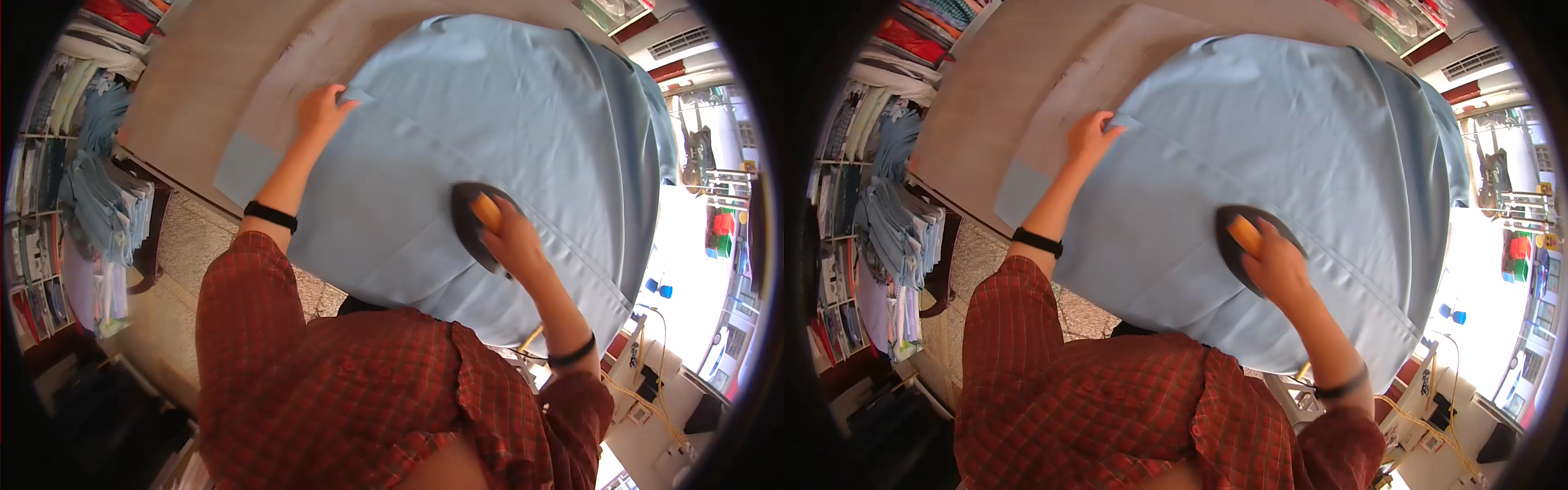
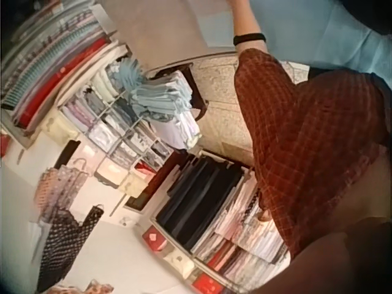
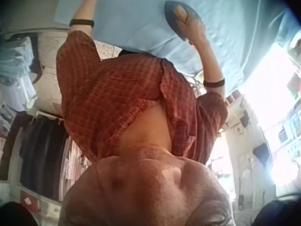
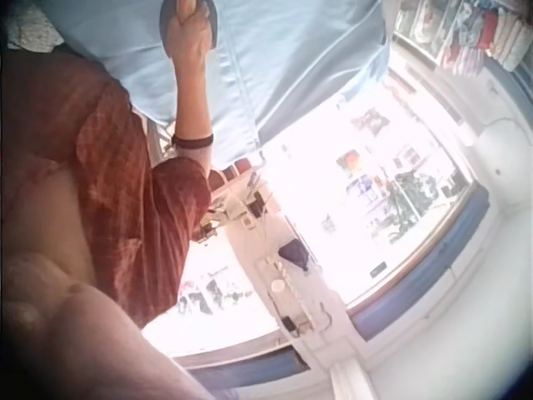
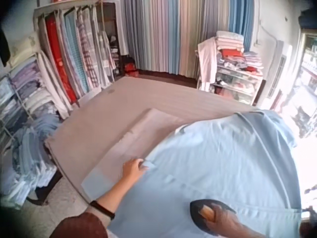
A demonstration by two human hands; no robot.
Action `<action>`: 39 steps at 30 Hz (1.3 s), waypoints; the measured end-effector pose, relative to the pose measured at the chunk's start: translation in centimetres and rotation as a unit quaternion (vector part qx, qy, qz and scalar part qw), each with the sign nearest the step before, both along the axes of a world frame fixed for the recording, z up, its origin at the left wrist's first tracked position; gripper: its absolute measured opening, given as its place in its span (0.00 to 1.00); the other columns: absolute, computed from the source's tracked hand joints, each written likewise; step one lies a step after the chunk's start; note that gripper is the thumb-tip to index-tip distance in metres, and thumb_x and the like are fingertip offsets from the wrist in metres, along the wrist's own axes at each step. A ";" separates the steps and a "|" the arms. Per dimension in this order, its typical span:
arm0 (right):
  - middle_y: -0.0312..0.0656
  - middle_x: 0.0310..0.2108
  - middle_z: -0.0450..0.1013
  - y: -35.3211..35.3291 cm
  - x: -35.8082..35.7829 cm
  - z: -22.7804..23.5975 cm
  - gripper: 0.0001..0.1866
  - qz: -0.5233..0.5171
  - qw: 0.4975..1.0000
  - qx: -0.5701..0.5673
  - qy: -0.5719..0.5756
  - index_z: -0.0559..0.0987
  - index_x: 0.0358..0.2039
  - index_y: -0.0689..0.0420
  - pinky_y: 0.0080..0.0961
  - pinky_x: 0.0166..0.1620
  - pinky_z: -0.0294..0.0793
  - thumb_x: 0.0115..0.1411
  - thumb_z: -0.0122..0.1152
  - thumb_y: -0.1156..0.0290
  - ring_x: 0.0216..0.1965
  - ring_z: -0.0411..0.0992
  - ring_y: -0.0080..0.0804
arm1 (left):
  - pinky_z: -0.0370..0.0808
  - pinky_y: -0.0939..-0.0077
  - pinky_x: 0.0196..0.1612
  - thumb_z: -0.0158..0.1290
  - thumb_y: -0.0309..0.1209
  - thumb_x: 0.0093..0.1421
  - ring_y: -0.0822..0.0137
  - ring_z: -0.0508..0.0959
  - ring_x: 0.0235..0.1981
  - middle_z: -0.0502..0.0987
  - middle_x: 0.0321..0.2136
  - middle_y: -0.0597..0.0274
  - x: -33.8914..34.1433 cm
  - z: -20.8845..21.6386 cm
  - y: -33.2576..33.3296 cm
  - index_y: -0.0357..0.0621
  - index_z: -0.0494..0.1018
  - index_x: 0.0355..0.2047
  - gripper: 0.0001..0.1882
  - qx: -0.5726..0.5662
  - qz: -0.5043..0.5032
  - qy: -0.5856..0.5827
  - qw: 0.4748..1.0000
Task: Ironing a large blue cloth on a professional ironing table in a workshop.
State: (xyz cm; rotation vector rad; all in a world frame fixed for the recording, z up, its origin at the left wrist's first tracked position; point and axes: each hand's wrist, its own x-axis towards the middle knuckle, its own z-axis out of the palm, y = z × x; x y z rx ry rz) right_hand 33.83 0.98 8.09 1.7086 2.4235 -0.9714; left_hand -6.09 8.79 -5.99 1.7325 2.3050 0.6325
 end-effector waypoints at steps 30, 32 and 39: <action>0.50 0.27 0.76 7.0 -15.6 -5.3 0.19 0.011 0.999 -0.035 -0.037 0.68 0.41 0.65 0.40 0.35 0.76 0.55 0.59 0.64 0.31 0.77 0.48 | 0.72 0.75 0.36 0.55 0.36 0.59 0.73 0.75 0.30 0.78 0.29 0.67 -4.1 -2.1 4.5 0.45 0.76 0.41 0.12 -0.115 -0.065 -0.386 0.913; 0.49 0.27 0.76 7.4 -17.2 -5.7 0.20 0.078 0.990 0.078 -0.083 0.69 0.43 0.65 0.41 0.36 0.76 0.56 0.59 0.64 0.32 0.77 0.47 | 0.74 0.72 0.36 0.56 0.37 0.57 0.71 0.78 0.31 0.80 0.30 0.65 -4.4 -3.2 5.0 0.46 0.77 0.40 0.13 -0.117 -0.045 -0.353 0.927; 0.50 0.36 0.78 12.8 -23.5 -5.8 0.14 0.044 0.996 0.045 -0.057 0.78 0.33 0.61 0.38 0.39 0.77 0.56 0.56 0.62 0.37 0.78 0.46 | 0.69 0.63 0.54 0.54 0.30 0.58 0.56 0.73 0.52 0.75 0.50 0.55 -1.7 -1.5 2.0 0.43 0.70 0.52 0.20 0.213 -0.040 -0.005 0.976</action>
